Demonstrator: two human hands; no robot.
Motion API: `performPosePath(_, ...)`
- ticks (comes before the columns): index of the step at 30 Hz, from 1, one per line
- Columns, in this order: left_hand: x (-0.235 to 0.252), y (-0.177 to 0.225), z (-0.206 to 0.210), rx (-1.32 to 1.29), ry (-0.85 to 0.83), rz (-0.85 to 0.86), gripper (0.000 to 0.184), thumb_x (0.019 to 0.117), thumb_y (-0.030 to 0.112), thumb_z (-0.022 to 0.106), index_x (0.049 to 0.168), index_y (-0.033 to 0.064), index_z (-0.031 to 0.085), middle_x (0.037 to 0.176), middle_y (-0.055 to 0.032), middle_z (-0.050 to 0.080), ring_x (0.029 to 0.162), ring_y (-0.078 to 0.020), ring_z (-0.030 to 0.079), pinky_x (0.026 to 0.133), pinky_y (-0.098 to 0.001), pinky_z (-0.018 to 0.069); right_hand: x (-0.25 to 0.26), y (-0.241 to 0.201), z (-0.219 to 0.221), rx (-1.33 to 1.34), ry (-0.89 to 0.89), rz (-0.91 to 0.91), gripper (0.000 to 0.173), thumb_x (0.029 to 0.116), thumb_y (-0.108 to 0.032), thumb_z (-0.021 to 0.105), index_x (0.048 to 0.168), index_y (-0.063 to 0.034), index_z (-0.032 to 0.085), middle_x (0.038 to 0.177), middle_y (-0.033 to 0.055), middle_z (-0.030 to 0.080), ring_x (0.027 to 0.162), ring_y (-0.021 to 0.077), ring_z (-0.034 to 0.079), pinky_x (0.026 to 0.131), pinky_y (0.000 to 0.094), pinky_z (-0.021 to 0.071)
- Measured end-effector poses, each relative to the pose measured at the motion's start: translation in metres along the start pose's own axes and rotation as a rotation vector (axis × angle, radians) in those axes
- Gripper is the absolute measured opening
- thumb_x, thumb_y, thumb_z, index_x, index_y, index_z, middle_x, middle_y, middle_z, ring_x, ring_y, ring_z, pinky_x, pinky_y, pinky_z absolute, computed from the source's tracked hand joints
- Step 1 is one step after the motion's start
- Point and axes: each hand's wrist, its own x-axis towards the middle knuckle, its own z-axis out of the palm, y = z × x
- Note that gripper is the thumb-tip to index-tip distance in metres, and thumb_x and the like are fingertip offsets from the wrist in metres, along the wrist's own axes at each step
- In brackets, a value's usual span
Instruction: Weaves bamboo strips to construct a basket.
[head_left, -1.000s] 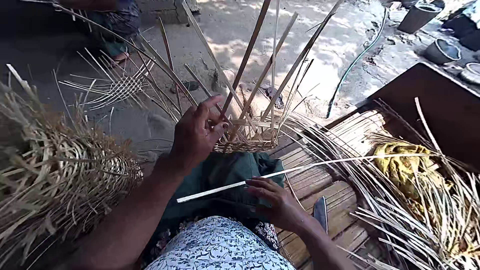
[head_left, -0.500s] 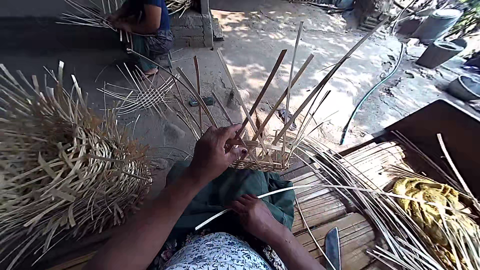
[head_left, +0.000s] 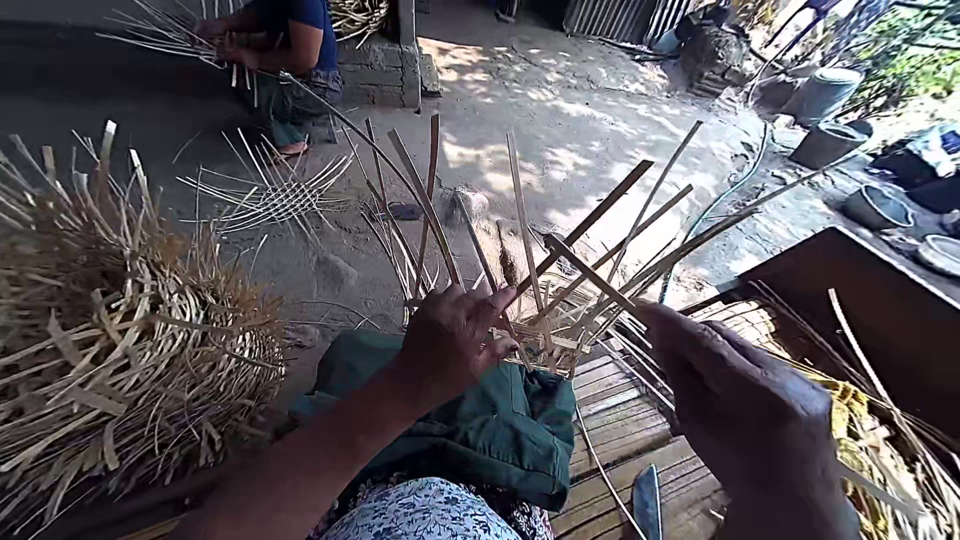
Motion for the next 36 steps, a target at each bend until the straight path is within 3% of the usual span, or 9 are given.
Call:
performPosePath(5,-0.003,0.009,0.004,0.023,0.016,0.050,0.048,0.0940,0.045,0.067,0.129,0.0119,0.071,0.095,-0.0087,0.074,0.081,-0.0262,0.067,0.072,-0.0426,0.0539,0.027,0.017,0.005,0.092,-0.223,0.046,0.030,0.1011,-0.027,0.051,0.116,-0.0239,0.077,0.085,0.0022,0.074,0.065,0.0195,0.069,0.055,0.0478,0.0551)
performPosePath(9,-0.004,0.008,0.004,-0.032,0.028,0.022,0.059,0.0910,0.046,0.072,0.136,0.0082,0.064,0.091,-0.0089,0.074,0.079,-0.0261,0.067,0.074,-0.0431,0.0547,0.038,0.032,0.022,0.280,-0.380,-0.009,0.025,0.0999,-0.026,0.055,0.111,-0.0254,0.077,0.081,-0.0086,0.071,0.064,0.0020,0.064,0.059,0.0285,0.0573)
performPosePath(13,-0.003,0.005,-0.003,-0.080,-0.042,-0.040,0.083,0.0844,0.044,0.079,0.149,0.0012,0.049,0.086,-0.0077,0.074,0.076,-0.0246,0.069,0.076,-0.0447,0.0569,0.046,0.039,0.026,0.438,-0.560,0.085,0.021,0.0982,-0.019,0.061,0.112,-0.0224,0.077,0.082,-0.0093,0.072,0.067,-0.0016,0.064,0.063,0.0223,0.0572)
performPosePath(20,0.001,-0.001,-0.006,-0.081,-0.051,-0.065,0.092,0.0830,0.043,0.081,0.154,-0.0007,0.042,0.082,-0.0064,0.072,0.072,-0.0233,0.065,0.074,-0.0430,0.0554,0.045,0.007,0.026,0.237,-0.403,0.171,0.029,0.1003,-0.017,0.060,0.116,-0.0323,0.078,0.085,-0.0045,0.074,0.065,0.0115,0.065,0.059,0.0439,0.0546)
performPosePath(27,-0.002,-0.001,-0.006,-0.087,-0.065,-0.027,0.082,0.0820,0.042,0.081,0.147,0.0004,0.053,0.080,-0.0071,0.071,0.073,-0.0240,0.066,0.074,-0.0427,0.0559,0.059,0.040,0.032,0.562,-0.711,0.156,0.025,0.0996,-0.008,0.063,0.115,-0.0214,0.078,0.081,-0.0066,0.071,0.060,-0.0017,0.059,0.058,0.0191,0.0527)
performPosePath(29,0.001,-0.004,-0.009,-0.076,-0.083,-0.026,0.067,0.0819,0.041,0.080,0.137,0.0066,0.065,0.082,-0.0078,0.071,0.074,-0.0245,0.066,0.073,-0.0432,0.0555,0.056,0.036,0.035,0.519,-0.684,0.138,0.028,0.0999,-0.012,0.063,0.118,-0.0273,0.077,0.084,-0.0074,0.073,0.062,0.0000,0.061,0.060,0.0235,0.0551)
performPosePath(32,0.006,-0.010,-0.017,-0.086,-0.135,-0.070,0.057,0.0804,0.038,0.082,0.130,0.0116,0.069,0.076,-0.0035,0.068,0.070,-0.0210,0.064,0.074,-0.0428,0.0552,0.048,0.015,0.042,0.273,-0.620,0.037,0.040,0.1015,-0.013,0.059,0.130,-0.0385,0.070,0.085,-0.0022,0.074,0.068,0.0152,0.067,0.063,0.0455,0.0564)
performPosePath(34,0.007,-0.012,-0.019,-0.091,-0.146,-0.104,0.057,0.0787,0.037,0.084,0.127,0.0108,0.069,0.076,-0.0034,0.068,0.070,-0.0212,0.064,0.071,-0.0423,0.0553,0.042,0.004,0.050,0.106,-0.493,-0.077,0.043,0.0983,-0.009,0.060,0.128,-0.0377,0.072,0.079,0.0019,0.070,0.067,0.0231,0.067,0.059,0.0491,0.0529)
performPosePath(36,0.007,-0.011,-0.018,-0.084,-0.144,-0.120,0.056,0.0783,0.038,0.085,0.124,0.0099,0.070,0.076,-0.0039,0.068,0.070,-0.0217,0.064,0.070,-0.0423,0.0558,0.039,-0.009,0.056,-0.034,-0.329,-0.140,0.042,0.0921,-0.004,0.063,0.119,-0.0335,0.077,0.080,0.0078,0.066,0.077,0.0305,0.063,0.068,0.0492,0.0462)
